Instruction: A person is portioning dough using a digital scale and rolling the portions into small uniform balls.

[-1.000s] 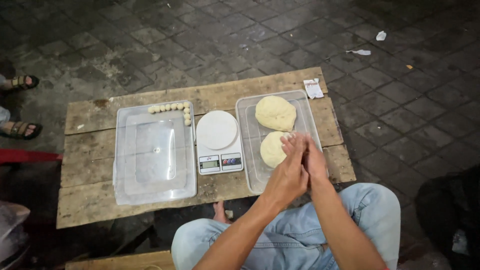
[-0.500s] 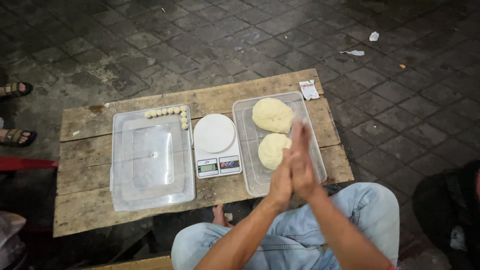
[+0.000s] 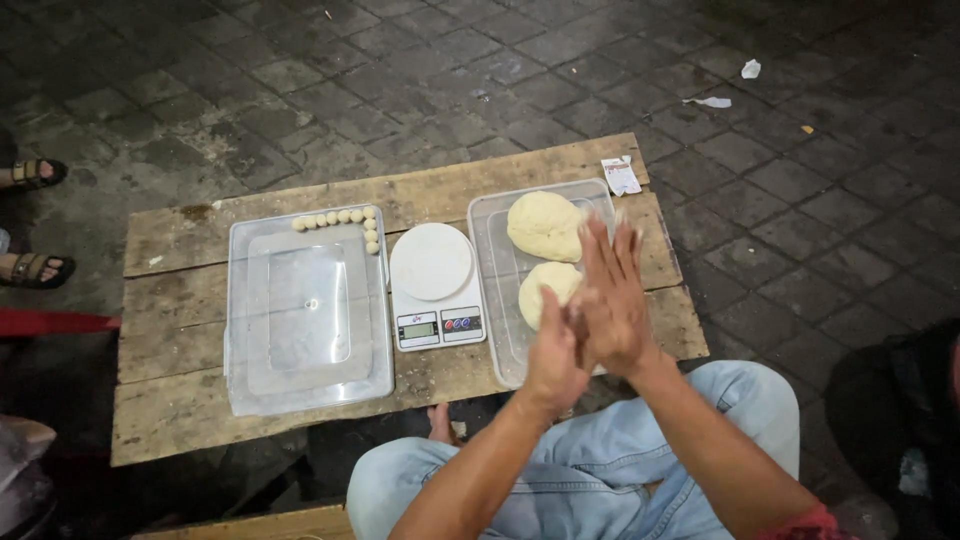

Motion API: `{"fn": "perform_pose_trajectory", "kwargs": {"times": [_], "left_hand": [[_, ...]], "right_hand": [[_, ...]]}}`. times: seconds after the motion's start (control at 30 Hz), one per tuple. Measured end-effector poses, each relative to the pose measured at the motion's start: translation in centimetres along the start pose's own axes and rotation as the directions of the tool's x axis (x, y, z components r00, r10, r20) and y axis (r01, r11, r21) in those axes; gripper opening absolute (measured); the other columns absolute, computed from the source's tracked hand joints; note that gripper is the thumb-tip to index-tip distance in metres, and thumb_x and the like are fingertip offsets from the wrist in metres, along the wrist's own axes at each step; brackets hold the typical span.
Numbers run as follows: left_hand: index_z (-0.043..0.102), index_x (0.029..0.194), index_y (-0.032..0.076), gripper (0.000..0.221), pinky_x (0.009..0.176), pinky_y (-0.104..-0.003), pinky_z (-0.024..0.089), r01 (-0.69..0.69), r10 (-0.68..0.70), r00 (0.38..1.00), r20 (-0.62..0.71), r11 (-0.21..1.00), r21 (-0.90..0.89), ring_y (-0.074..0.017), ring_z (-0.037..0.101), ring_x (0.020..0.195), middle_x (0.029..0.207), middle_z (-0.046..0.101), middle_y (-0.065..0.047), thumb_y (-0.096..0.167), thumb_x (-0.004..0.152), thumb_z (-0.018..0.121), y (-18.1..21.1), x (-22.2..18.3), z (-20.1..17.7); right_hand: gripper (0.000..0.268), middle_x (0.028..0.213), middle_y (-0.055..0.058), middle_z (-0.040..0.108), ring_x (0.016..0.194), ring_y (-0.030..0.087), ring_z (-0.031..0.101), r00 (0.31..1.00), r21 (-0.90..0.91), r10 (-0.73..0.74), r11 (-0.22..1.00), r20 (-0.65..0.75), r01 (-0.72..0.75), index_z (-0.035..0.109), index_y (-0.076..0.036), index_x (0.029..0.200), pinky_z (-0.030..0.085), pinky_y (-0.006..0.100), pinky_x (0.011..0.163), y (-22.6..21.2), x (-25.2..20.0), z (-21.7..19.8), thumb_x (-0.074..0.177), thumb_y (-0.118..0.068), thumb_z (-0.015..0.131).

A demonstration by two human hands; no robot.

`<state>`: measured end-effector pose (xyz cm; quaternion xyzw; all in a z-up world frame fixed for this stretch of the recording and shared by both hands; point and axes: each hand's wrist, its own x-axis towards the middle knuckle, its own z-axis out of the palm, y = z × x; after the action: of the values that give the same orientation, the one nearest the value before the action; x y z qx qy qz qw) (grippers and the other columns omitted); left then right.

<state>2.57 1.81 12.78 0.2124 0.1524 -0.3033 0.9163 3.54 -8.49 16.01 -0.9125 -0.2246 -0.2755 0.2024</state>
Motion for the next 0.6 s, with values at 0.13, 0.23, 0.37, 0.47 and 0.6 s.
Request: {"fn": "perform_pose_trajectory", "kwargs": {"times": [0.13,0.23,0.37,0.47,0.6], "left_hand": [[0.051,0.144,0.011,0.067,0.083,-0.039,0.047,-0.207,0.287,0.94,0.183,0.909,-0.363,-0.0339,0.058,0.105,0.126,0.06,-0.018,0.057,0.095,0.05,-2.8,1.9,0.5],[0.026,0.16,-0.005,0.069,0.124,-0.058,0.024,-0.385,0.79,0.558,0.254,0.518,-0.764,-0.0415,0.031,0.15,0.164,0.033,-0.025,0.021,0.101,0.051,-6.5,3.2,0.2],[0.059,0.142,0.006,0.048,0.113,-0.039,0.046,-0.264,0.232,0.961,0.151,0.931,0.25,-0.0176,0.052,0.13,0.142,0.059,-0.014,0.038,0.112,0.039,0.5,-2.5,2.0],[0.058,0.146,0.001,0.069,0.113,-0.039,0.043,-0.032,0.145,0.944,-0.297,0.935,0.352,-0.0243,0.051,0.135,0.149,0.056,-0.019,0.052,0.098,0.059,1.5,-1.5,3.1],[0.02,0.155,-0.001,0.075,0.121,-0.044,0.018,-0.762,0.695,0.575,0.433,0.647,-0.027,-0.0297,0.028,0.145,0.161,0.024,-0.014,0.043,0.1,0.046,-4.5,0.6,-2.7]], "right_hand": [[0.086,0.171,0.018,0.018,0.158,0.043,0.01,0.996,0.259,-0.081,0.963,0.04,0.068,0.022,-0.004,0.162,-0.002,0.058,0.127,-6.6,-1.3,1.0,0.101,-0.064,0.026],[0.081,0.172,0.017,0.016,0.159,0.04,0.008,1.0,0.199,-0.018,0.98,0.0,0.017,0.022,-0.003,0.163,-0.003,0.056,0.128,-3.6,0.7,0.0,0.104,-0.058,0.024],[0.073,0.173,0.014,0.012,0.16,0.035,0.005,0.996,0.118,0.064,0.991,-0.059,-0.057,0.022,-0.001,0.165,-0.003,0.052,0.129,-1.5,1.7,-0.6,0.109,-0.048,0.022],[0.083,0.167,0.035,0.016,0.155,0.047,0.014,0.995,-0.203,-0.039,0.978,0.087,0.056,0.02,0.014,0.159,0.003,0.056,0.128,-2.6,-0.1,-0.1,0.109,-0.052,0.024],[0.072,0.173,0.02,0.01,0.162,0.032,0.005,0.999,0.218,0.051,0.975,0.004,-0.051,0.013,0.005,0.163,-0.002,0.048,0.135,-2.1,0.1,1.3,0.105,-0.033,0.026]]}}
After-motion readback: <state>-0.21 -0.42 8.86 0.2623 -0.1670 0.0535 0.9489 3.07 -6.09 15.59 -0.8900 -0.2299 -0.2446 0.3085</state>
